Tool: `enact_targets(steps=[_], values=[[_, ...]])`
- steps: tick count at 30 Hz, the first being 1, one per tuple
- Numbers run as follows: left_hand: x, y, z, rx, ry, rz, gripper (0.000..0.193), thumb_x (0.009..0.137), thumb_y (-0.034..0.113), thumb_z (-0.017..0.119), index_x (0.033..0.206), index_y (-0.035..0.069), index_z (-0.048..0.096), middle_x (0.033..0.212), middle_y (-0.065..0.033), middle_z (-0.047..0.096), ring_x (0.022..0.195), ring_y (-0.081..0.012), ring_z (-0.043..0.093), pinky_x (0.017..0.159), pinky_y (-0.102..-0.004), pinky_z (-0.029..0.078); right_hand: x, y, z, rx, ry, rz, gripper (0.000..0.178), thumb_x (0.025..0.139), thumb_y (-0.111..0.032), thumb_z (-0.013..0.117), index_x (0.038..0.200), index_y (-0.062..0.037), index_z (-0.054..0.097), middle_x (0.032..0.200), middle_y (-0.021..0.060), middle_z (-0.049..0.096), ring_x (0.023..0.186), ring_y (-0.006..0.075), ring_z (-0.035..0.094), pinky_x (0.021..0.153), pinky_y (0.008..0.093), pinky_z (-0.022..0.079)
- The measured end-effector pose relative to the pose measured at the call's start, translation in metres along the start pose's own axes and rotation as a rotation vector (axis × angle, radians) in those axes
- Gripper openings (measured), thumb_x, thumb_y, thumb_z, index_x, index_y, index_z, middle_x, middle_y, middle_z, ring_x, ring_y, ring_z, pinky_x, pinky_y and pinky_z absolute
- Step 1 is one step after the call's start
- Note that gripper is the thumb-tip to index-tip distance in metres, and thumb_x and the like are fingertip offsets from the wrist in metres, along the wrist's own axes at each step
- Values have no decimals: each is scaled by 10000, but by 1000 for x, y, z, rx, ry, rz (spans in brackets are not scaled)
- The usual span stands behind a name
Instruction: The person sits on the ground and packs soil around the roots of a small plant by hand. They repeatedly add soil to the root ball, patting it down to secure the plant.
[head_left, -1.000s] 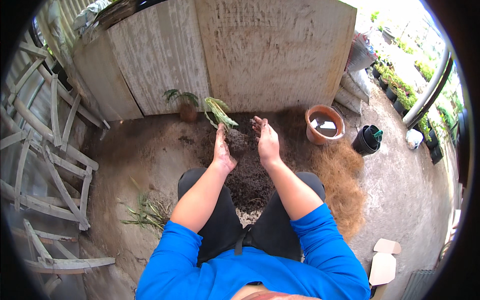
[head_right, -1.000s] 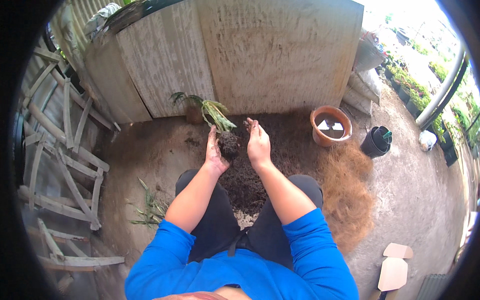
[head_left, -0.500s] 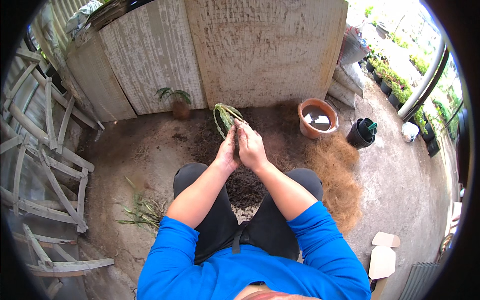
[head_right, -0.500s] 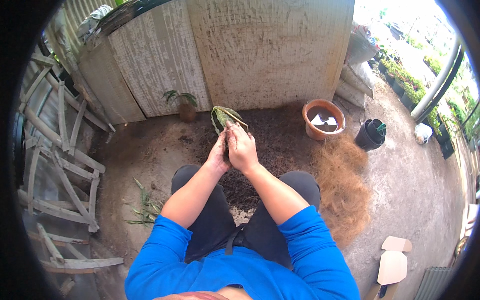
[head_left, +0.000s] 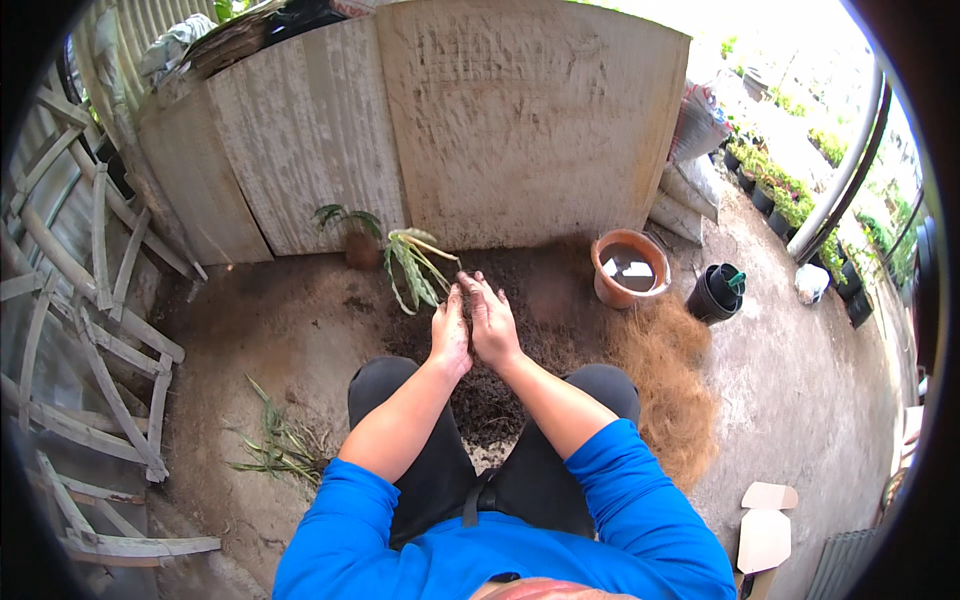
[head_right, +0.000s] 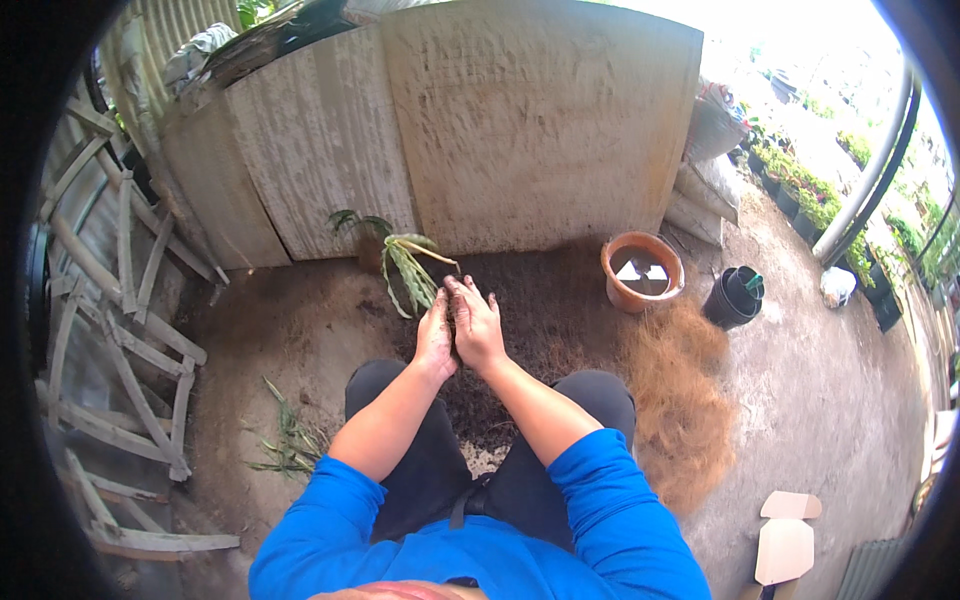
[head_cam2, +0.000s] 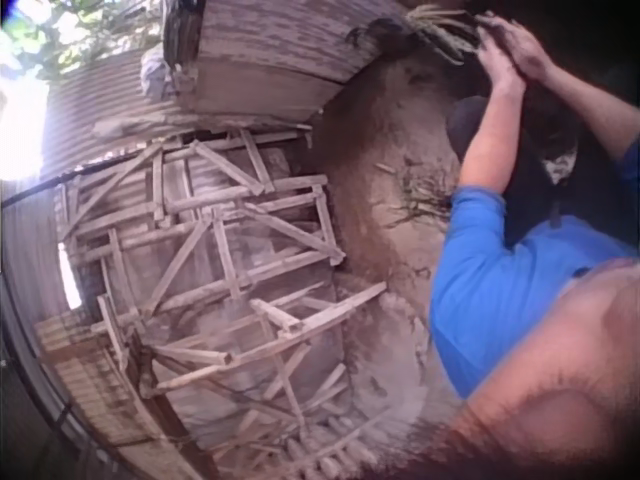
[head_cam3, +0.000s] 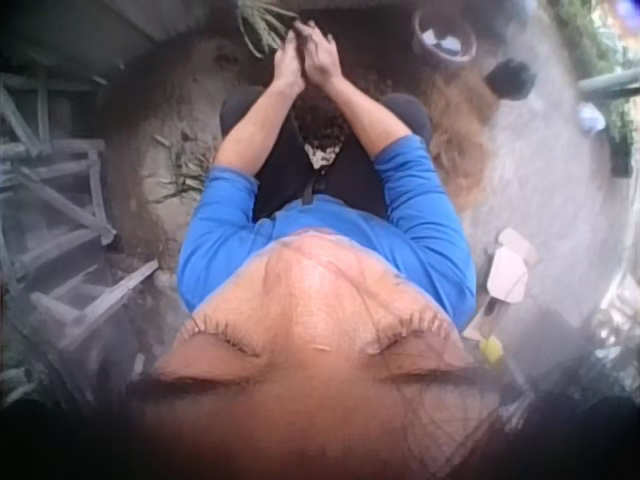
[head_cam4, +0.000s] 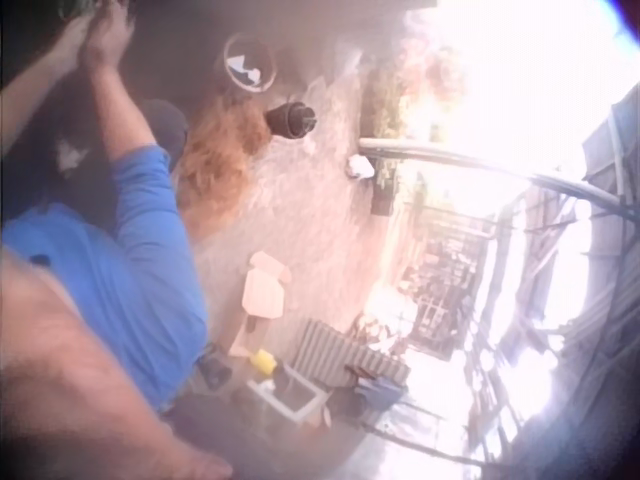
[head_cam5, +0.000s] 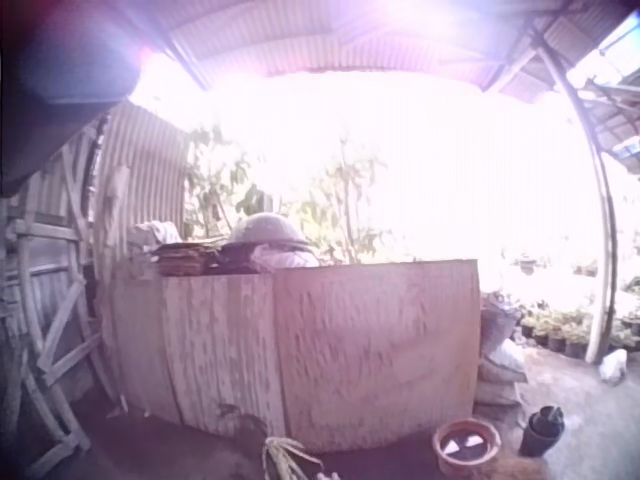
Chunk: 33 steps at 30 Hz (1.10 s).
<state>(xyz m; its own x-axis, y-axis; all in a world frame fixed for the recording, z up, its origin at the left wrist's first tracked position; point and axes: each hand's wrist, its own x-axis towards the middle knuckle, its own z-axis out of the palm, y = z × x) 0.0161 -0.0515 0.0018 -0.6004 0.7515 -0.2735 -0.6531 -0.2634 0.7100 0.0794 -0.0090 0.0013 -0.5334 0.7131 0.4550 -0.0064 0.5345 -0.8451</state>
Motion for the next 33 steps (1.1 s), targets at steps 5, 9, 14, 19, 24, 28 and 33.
enact_targets(steps=[5, 9, 14, 19, 24, 28, 33], values=[[2, 0, -6, 437, 124, 320, 420, 843, 348, 545, 989, -40, 475, 909, -90, 549, 793, -139, 503, 707, -275, 413, 12, -6, 3, 551, 158, 243, 496, 943, -340, 242, 1240, 34, 374, 1265, 170, 405, 1189, 217, 367, 995, 306, 262], [-18, -2, 6, 574, -33, 570, 462, 909, 424, 350, 955, -17, 481, 923, -86, 562, 840, -162, 530, 759, -291, 411, 7, -1, 8, 604, 109, 330, 528, 938, -394, 237, 1209, 19, 423, 1168, 131, 476, 1037, 172, 451, 932, 299, 321], [-30, 0, 7, 526, -121, 516, 593, 883, 537, 230, 988, -2, 453, 966, -117, 516, 919, -178, 482, 840, -314, 356, 2, -12, -2, 665, 72, 393, 459, 940, -317, 302, 1173, 46, 461, 1144, 133, 515, 1047, 169, 475, 919, 278, 339], [-30, -5, 12, 689, -149, 590, 597, 882, 542, 217, 951, -1, 455, 920, -132, 489, 912, -226, 476, 847, -322, 343, 0, -28, -15, 615, 56, 399, 400, 939, -252, 324, 1168, 41, 472, 1124, 123, 531, 1026, 151, 486, 906, 272, 349], [-28, -3, 25, 825, -162, 641, 641, 876, 554, 176, 1057, 4, 450, 1038, -155, 447, 1029, -266, 426, 906, -356, 297, 5, -29, -24, 738, 126, 380, 382, 936, -249, 332, 1168, 17, 479, 1097, 110, 542, 998, 144, 492, 883, 274, 365], [-36, 0, 40, 1057, -95, 630, 759, 834, 616, 83, 1300, 49, 275, 1294, -169, 256, 1237, -307, 221, 989, -491, 100, 5, -32, -33, 990, 161, 495, 376, 935, -264, 336, 1111, 19, 509, 1040, 91, 557, 937, 142, 498, 850, 275, 378], [-42, 6, 51, 1142, -92, 419, 808, 793, 668, 48, 1376, 109, 66, 1429, -128, 5, 1318, -286, -66, 938, -599, -95, 1, -20, -39, 1053, 186, 498, 364, 931, -258, 349, 1048, 32, 534, 990, 89, 569, 884, 133, 495, 804, 264, 386]])
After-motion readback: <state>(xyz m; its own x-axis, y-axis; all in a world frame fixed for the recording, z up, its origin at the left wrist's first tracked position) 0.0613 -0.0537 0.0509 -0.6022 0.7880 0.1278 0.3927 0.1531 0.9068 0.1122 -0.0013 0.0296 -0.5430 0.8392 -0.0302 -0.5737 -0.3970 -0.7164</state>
